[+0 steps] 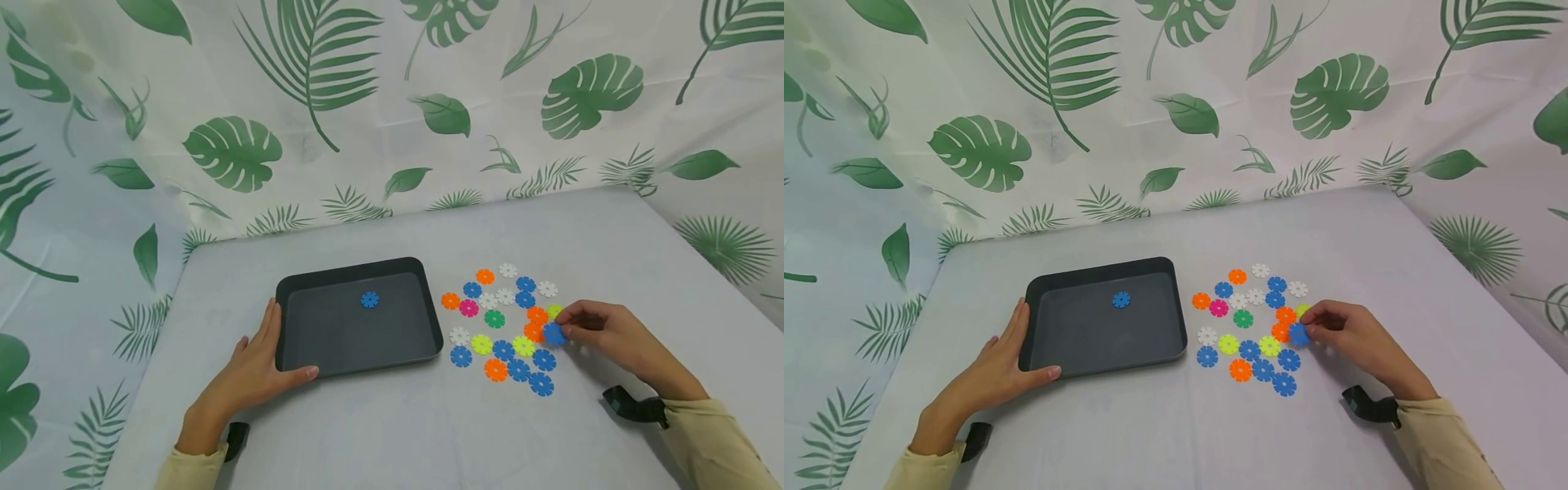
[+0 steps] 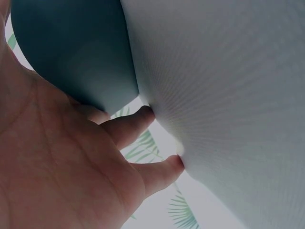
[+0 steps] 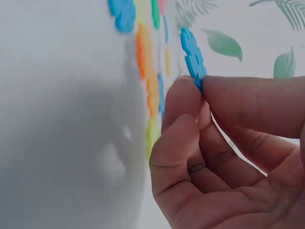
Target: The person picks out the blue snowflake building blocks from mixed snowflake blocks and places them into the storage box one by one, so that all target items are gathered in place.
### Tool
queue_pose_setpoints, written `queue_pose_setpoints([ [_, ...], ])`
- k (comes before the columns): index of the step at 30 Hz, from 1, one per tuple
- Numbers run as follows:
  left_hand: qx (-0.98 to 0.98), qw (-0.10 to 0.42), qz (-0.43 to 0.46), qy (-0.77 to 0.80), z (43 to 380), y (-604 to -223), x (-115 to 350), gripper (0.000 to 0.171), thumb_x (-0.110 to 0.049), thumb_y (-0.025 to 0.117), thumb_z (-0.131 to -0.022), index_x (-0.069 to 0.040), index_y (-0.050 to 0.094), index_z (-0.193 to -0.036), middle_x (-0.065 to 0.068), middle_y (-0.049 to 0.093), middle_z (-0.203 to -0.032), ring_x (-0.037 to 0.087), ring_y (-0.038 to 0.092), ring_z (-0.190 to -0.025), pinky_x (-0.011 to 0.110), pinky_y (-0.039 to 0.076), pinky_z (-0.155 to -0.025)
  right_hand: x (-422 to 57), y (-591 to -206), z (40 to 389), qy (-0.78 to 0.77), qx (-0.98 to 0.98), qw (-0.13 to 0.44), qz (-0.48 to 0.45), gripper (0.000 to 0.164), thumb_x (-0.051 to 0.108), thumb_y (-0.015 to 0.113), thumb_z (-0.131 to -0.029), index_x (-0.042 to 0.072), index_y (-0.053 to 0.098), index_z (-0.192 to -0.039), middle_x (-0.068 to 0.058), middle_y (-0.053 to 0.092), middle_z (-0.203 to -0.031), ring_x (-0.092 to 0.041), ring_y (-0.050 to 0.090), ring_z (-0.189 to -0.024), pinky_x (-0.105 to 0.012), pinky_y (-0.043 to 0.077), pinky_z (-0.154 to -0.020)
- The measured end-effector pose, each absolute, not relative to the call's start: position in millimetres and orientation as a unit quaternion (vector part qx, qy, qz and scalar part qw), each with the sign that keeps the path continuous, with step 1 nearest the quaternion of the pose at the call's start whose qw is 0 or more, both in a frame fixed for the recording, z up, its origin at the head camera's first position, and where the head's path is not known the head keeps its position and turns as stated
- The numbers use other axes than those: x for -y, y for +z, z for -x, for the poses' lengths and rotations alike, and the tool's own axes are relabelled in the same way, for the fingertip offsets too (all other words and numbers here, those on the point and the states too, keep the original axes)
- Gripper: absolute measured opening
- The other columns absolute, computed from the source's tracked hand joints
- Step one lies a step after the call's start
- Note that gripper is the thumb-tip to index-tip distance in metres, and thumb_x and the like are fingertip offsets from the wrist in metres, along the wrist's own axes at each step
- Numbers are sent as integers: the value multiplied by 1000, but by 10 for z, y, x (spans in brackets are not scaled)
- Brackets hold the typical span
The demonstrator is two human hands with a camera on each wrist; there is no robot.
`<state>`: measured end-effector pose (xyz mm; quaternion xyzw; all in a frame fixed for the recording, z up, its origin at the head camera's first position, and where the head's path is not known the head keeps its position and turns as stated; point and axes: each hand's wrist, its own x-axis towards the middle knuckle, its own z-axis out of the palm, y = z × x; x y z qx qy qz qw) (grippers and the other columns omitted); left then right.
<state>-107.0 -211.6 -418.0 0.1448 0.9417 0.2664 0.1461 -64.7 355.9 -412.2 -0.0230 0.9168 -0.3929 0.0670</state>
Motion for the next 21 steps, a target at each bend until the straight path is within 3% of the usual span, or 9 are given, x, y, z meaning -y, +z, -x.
queue_pose_setpoints([
  [6, -941, 148, -144, 267, 1068, -4173, 2111, 137, -69, 76, -89, 1, -11, -169, 19, -14, -177, 48, 12, -160, 81, 7, -116, -3445, -4064, 667, -419, -905, 69, 20, 19, 7, 72, -103, 0, 72, -120, -12, 73, -112, -19, 65, -85, -28, 55, -69],
  [14, -940, 153, -142, 271, 1073, -4208, 2118, 137, -71, 75, -89, -1, -11, -169, 18, -15, -177, 47, 10, -160, 81, 6, -116, -3234, -3992, 760, -430, -900, 71, 27, 21, 9, 72, -104, -1, 71, -122, -14, 74, -117, -26, 69, -100, -25, 58, -78],
  [21, -941, 149, -141, 270, 1066, -4190, 2122, 137, -71, 75, -89, -2, -12, -169, 18, -15, -177, 47, 11, -160, 81, 6, -117, -3032, -3916, 859, -442, -893, 67, 38, 19, 12, 72, -104, 0, 73, -119, -11, 75, -112, -26, 71, -97, -25, 58, -81],
])
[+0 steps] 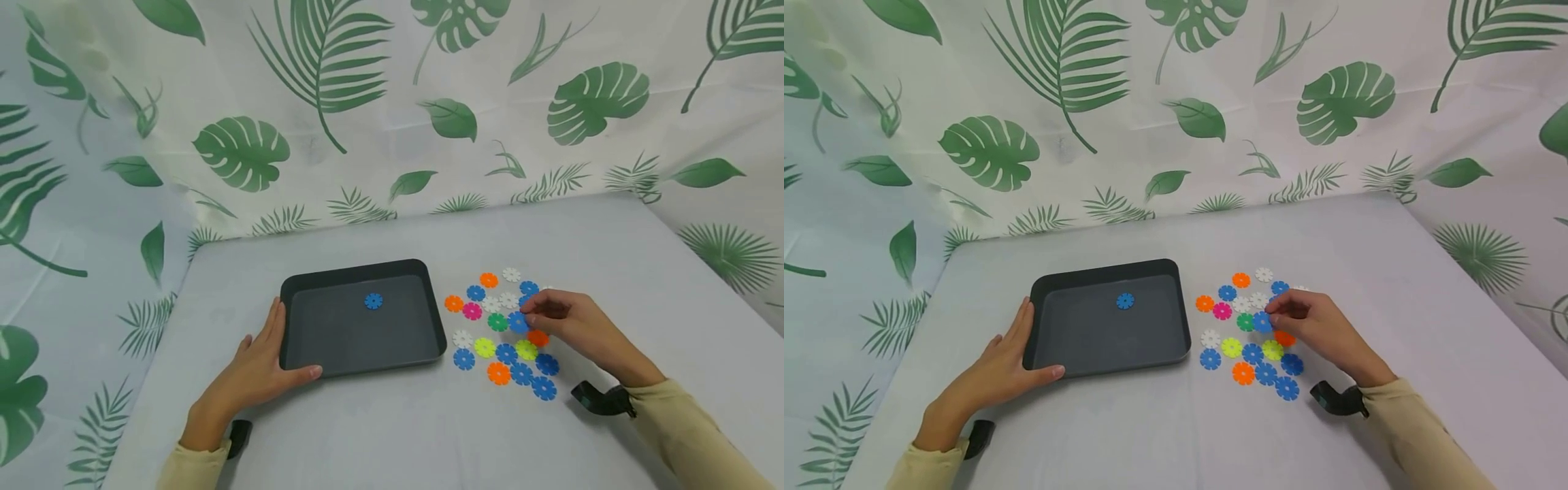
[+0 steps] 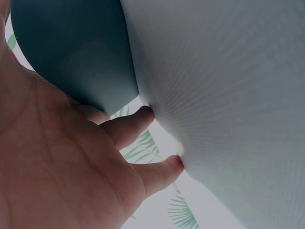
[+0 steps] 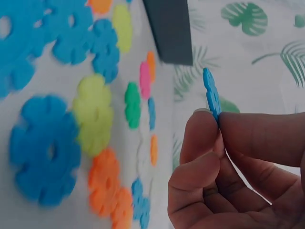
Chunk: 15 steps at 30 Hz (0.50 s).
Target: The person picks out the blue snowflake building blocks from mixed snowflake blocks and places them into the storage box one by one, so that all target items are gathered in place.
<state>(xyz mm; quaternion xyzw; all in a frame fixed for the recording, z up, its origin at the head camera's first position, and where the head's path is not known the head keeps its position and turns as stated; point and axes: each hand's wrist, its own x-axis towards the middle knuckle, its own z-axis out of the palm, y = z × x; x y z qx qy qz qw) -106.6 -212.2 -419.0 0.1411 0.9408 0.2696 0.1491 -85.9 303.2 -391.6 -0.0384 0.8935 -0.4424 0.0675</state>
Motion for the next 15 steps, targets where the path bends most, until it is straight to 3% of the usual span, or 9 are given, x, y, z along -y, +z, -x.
queue_pose_setpoints([
  [10, -943, 148, -143, 263, 1071, -4194, 2132, 136, -71, 74, -90, -1, -12, -169, 19, -14, -177, 47, 11, -160, 81, 6, -116, -2787, -3816, 922, -497, -861, 85, 70, 19, 12, 73, -104, 0, 72, -119, -11, 74, -110, -32, 71, -98, -33, 61, -78],
  [15, -944, 143, -146, 259, 1064, -4195, 2141, 136, -71, 74, -90, 0, -10, -169, 19, -13, -177, 47, 12, -160, 81, 7, -116, -2676, -3753, 957, -497, -860, 85, 84, 16, 9, 72, -103, 1, 73, -117, -11, 73, -110, -31, 70, -99, -35, 61, -83],
])
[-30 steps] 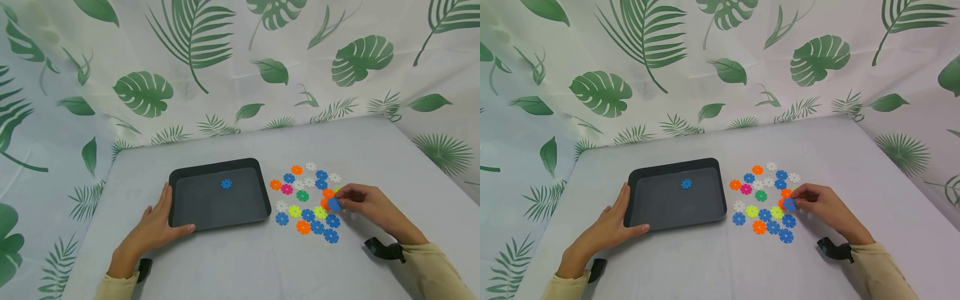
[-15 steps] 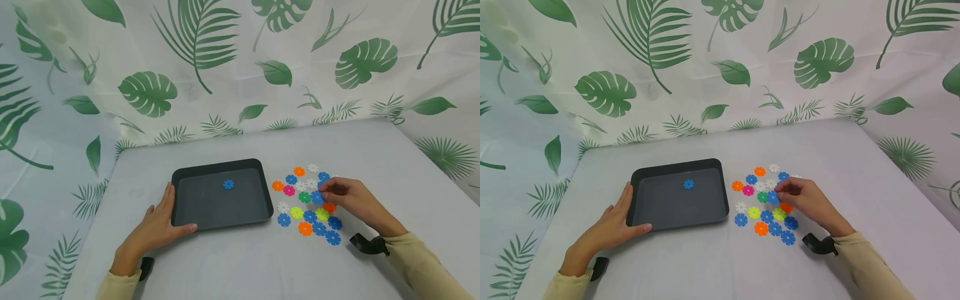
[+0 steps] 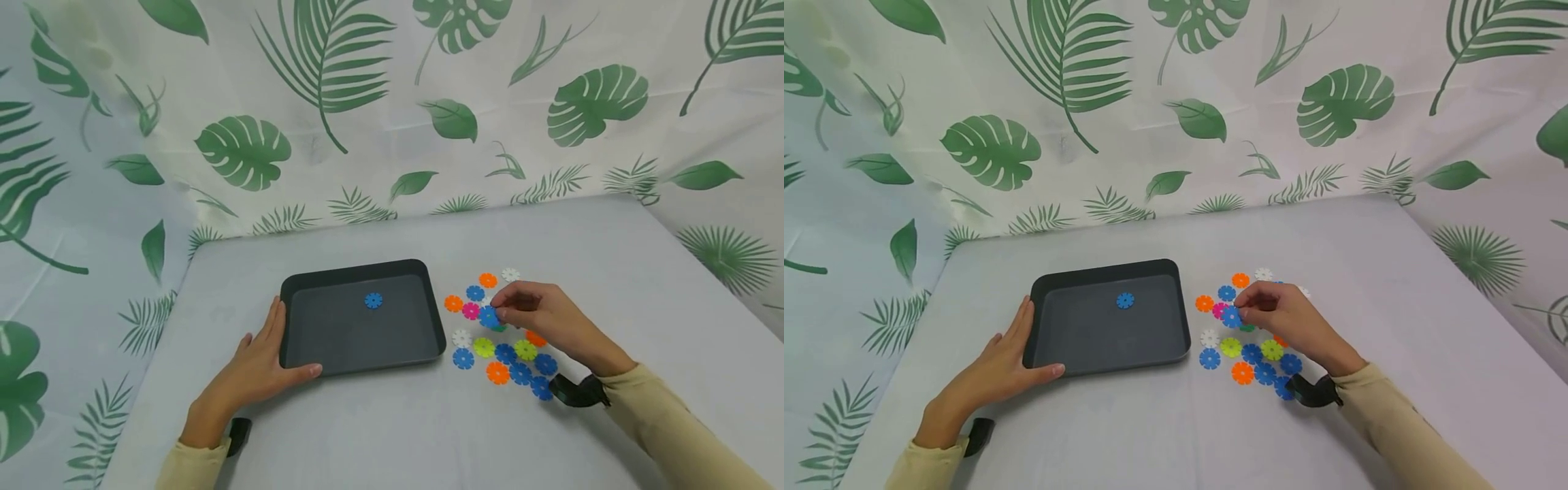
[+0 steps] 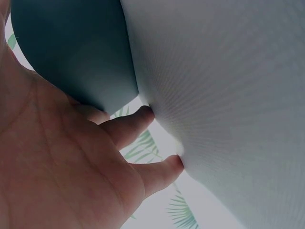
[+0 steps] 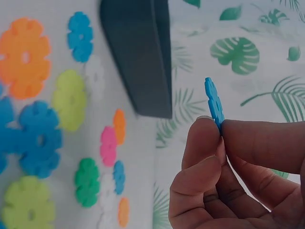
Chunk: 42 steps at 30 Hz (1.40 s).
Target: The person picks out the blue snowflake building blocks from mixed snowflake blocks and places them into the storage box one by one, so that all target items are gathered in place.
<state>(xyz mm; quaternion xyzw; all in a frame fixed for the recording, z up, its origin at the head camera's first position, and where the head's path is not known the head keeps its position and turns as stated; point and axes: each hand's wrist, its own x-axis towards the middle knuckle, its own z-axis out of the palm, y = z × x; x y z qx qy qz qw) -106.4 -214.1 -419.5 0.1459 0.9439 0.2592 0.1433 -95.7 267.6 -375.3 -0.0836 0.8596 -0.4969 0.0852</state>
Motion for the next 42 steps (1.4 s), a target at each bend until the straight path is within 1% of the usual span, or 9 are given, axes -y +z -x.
queue_pose_setpoints([
  [4, -946, 142, -143, 255, 1055, -4191, 2157, 136, -72, 74, -89, 1, -10, -169, 20, -12, -177, 47, 13, -160, 82, 7, -116, -2599, -3702, 1002, -506, -852, 86, 104, 16, 8, 72, -103, -1, 72, -117, -14, 73, -112, -34, 70, -99, -36, 60, -85],
  [7, -946, 138, -145, 256, 1060, -4187, 2160, 136, -71, 74, -90, 1, -9, -169, 20, -12, -177, 48, 14, -160, 82, 7, -115, -2550, -3649, 1040, -508, -850, 86, 110, 16, 9, 72, -104, 1, 73, -117, -13, 73, -113, -37, 69, -100, -34, 60, -86],
  [14, -945, 140, -148, 257, 1074, -4169, 2124, 135, -71, 74, -89, 0, -9, -169, 19, -12, -177, 47, 14, -160, 81, 8, -116, -2448, -3550, 1139, -513, -845, 94, 116, 14, 13, 71, -105, 4, 73, -115, -11, 75, -106, -44, 70, -101, -45, 60, -89],
  [15, -945, 139, -148, 256, 1074, -4162, 2119, 136, -71, 74, -89, 1, -8, -169, 19, -11, -177, 47, 14, -160, 81, 8, -116, -2426, -3545, 1155, -514, -845, 94, 118, 14, 13, 71, -104, 4, 73, -115, -11, 75, -105, -45, 70, -101, -44, 60, -89],
  [21, -945, 141, -144, 257, 1070, -4150, 2100, 136, -70, 76, -88, 1, -8, -169, 19, -11, -177, 47, 14, -160, 81, 8, -117, -2280, -3511, 1242, -519, -839, 93, 136, 14, 11, 73, -103, 4, 74, -115, -10, 75, -101, -44, 70, -98, -42, 60, -87],
  [27, -945, 144, -143, 257, 1056, -4171, 2097, 136, -69, 76, -89, 2, -8, -169, 20, -11, -177, 47, 14, -160, 81, 9, -116, -2134, -3501, 1319, -523, -831, 94, 164, 15, 12, 72, -103, 7, 77, -116, -8, 75, -100, -43, 71, -96, -47, 59, -84],
  [30, -944, 145, -143, 260, 1049, -4188, 2096, 136, -69, 76, -89, 1, -8, -169, 20, -11, -177, 46, 13, -160, 81, 8, -116, -2071, -3511, 1371, -529, -825, 103, 172, 16, 12, 70, -104, 6, 77, -118, -9, 75, -101, -44, 71, -97, -51, 59, -87],
  [38, -945, 138, -137, 262, 1056, -4202, 2104, 136, -70, 76, -89, 0, -8, -170, 19, -11, -178, 46, 14, -160, 80, 7, -117, -1876, -3510, 1497, -540, -809, 122, 198, 20, 10, 69, -103, 4, 77, -120, -9, 75, -106, -41, 70, -101, -50, 59, -92],
  [42, -945, 139, -135, 264, 1063, -4195, 2113, 136, -70, 76, -89, 0, -9, -170, 18, -12, -178, 46, 13, -161, 80, 6, -118, -1761, -3531, 1559, -554, -796, 132, 206, 20, 7, 69, -103, 1, 77, -120, -10, 76, -108, -41, 72, -101, -54, 58, -95],
])
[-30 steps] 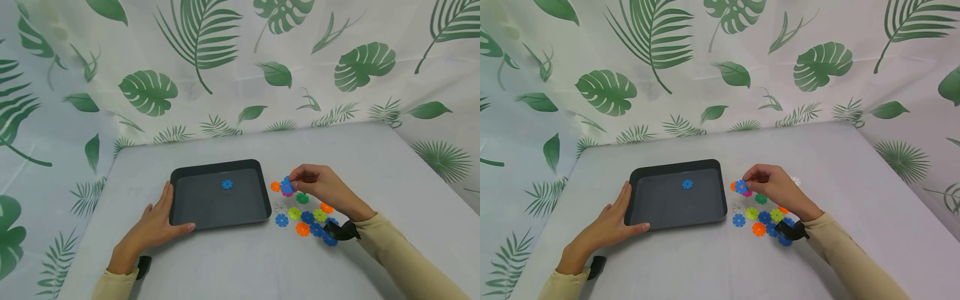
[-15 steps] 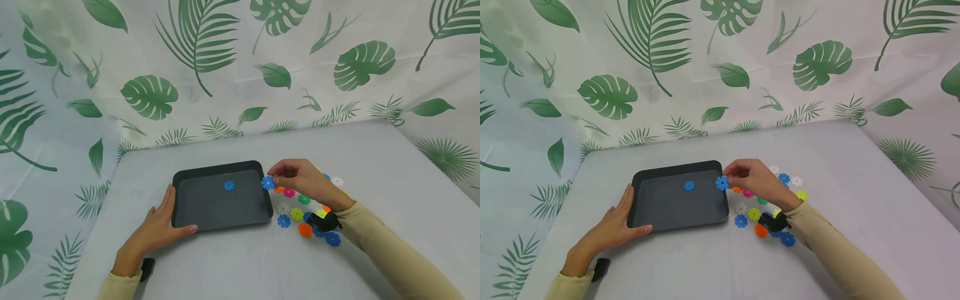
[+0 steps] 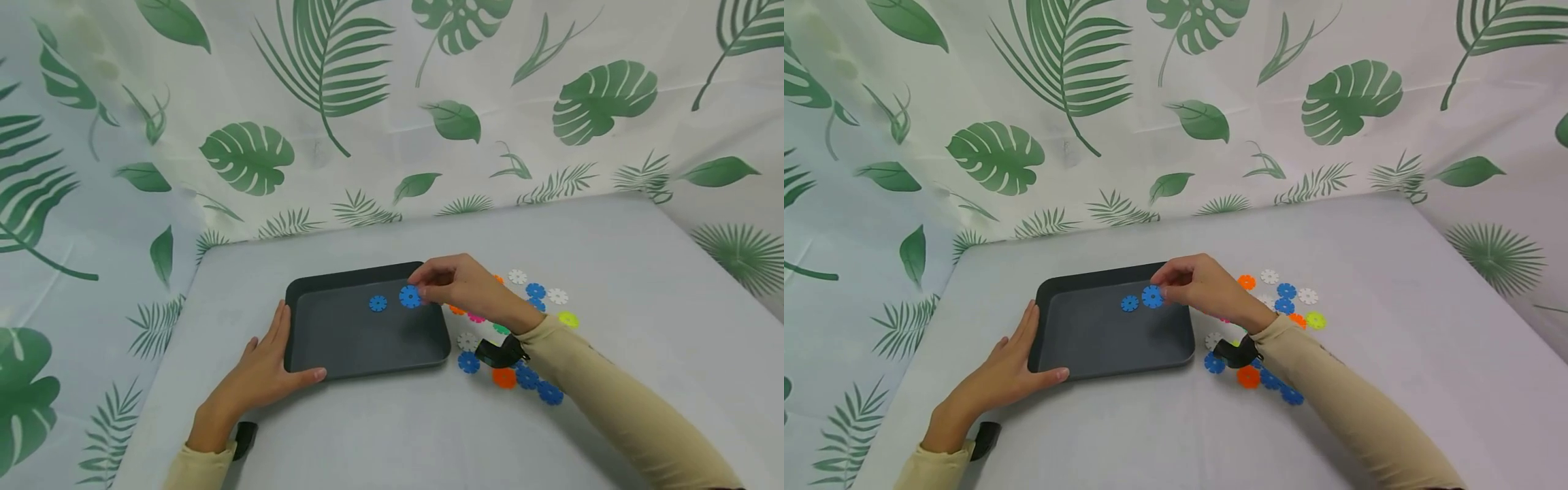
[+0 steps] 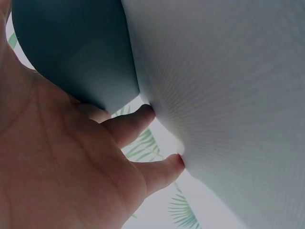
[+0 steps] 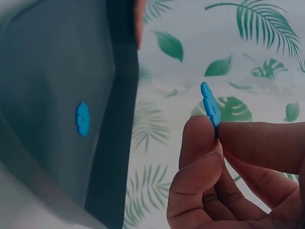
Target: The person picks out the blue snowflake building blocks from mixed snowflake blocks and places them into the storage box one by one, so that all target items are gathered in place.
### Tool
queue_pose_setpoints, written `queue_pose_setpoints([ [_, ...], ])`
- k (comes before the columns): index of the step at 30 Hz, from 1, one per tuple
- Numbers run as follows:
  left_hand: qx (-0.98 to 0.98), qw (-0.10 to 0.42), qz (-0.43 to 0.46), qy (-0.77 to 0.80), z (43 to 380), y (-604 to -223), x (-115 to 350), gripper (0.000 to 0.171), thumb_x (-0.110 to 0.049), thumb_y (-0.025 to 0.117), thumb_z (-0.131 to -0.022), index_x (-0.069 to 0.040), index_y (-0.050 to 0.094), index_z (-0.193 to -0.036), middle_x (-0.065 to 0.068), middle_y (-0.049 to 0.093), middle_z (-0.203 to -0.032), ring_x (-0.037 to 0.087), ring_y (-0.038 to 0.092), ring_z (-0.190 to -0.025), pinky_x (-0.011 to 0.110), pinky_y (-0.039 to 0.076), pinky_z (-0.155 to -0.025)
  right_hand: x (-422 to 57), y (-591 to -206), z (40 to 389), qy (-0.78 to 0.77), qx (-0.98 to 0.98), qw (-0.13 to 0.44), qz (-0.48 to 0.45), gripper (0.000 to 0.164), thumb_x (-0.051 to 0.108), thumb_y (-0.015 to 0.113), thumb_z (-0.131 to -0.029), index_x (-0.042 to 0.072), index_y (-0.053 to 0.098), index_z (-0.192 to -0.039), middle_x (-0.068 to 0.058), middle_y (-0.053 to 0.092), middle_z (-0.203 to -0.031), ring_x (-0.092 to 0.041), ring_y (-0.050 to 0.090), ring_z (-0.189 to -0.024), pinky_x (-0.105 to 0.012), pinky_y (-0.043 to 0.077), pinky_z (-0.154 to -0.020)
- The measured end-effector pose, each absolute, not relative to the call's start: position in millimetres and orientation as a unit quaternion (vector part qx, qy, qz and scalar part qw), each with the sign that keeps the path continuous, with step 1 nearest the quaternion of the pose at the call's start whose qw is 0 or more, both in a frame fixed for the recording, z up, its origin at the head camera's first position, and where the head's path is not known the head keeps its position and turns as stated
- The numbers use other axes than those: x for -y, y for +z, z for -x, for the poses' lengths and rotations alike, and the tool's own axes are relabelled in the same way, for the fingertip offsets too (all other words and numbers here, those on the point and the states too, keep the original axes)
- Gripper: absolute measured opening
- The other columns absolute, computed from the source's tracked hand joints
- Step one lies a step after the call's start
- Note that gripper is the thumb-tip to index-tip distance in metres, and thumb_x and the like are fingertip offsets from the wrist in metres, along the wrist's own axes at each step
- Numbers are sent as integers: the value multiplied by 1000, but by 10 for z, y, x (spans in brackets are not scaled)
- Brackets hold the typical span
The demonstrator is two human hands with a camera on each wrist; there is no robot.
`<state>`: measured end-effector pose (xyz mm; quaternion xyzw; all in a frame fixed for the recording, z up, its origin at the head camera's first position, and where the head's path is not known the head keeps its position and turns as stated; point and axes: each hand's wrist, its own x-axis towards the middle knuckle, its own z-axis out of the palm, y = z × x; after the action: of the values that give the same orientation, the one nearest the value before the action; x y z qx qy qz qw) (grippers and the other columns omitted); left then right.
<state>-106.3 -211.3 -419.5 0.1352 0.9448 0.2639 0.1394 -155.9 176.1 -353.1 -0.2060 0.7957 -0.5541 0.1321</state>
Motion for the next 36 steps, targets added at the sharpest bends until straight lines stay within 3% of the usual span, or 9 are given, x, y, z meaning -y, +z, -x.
queue_pose_setpoints([
  [4, -944, 141, -135, 266, 1063, -4204, 2119, 136, -70, 75, -89, -1, -10, -170, 17, -13, -178, 45, 12, -161, 79, 5, -118, -1653, -3549, 1617, -549, -797, 139, 211, 20, 8, 69, -102, 2, 77, -120, -8, 76, -110, -34, 74, -99, -53, 58, -93],
  [11, -945, 138, -138, 261, 1075, -4209, 2127, 136, -71, 75, -89, -1, -10, -170, 17, -12, -178, 45, 14, -161, 80, 6, -117, -1487, -3570, 1706, -548, -795, 152, 212, 20, 10, 69, -101, 3, 77, -118, -9, 76, -108, -39, 72, -101, -41, 58, -88],
  [18, -948, 137, -135, 255, 1079, -4213, 2129, 137, -72, 75, -88, -2, -9, -170, 16, -12, -178, 44, 13, -161, 80, 6, -118, -1327, -3666, 1820, -545, -794, 164, 215, 18, 4, 67, -99, 1, 76, -113, -11, 74, -98, -44, 69, -96, -46, 56, -82],
  [26, -946, 146, -131, 259, 1079, -4212, 2121, 137, -72, 74, -89, -2, -10, -170, 14, -14, -178, 44, 12, -161, 79, 4, -118, -1197, -3809, 1926, -480, -830, 183, 217, 14, -1, 72, -93, -1, 77, -106, -6, 75, -86, -28, 71, -80, -40, 59, -74],
  [36, -946, 140, -134, 261, 1064, -4198, 2111, 136, -71, 75, -89, -1, -9, -170, 15, -13, -178, 44, 13, -161, 79, 5, -118, -1122, -3892, 1934, -417, -851, 212, 238, 13, -5, 69, -94, -3, 77, -104, -5, 74, -82, -17, 70, -73, -30, 57, -68],
])
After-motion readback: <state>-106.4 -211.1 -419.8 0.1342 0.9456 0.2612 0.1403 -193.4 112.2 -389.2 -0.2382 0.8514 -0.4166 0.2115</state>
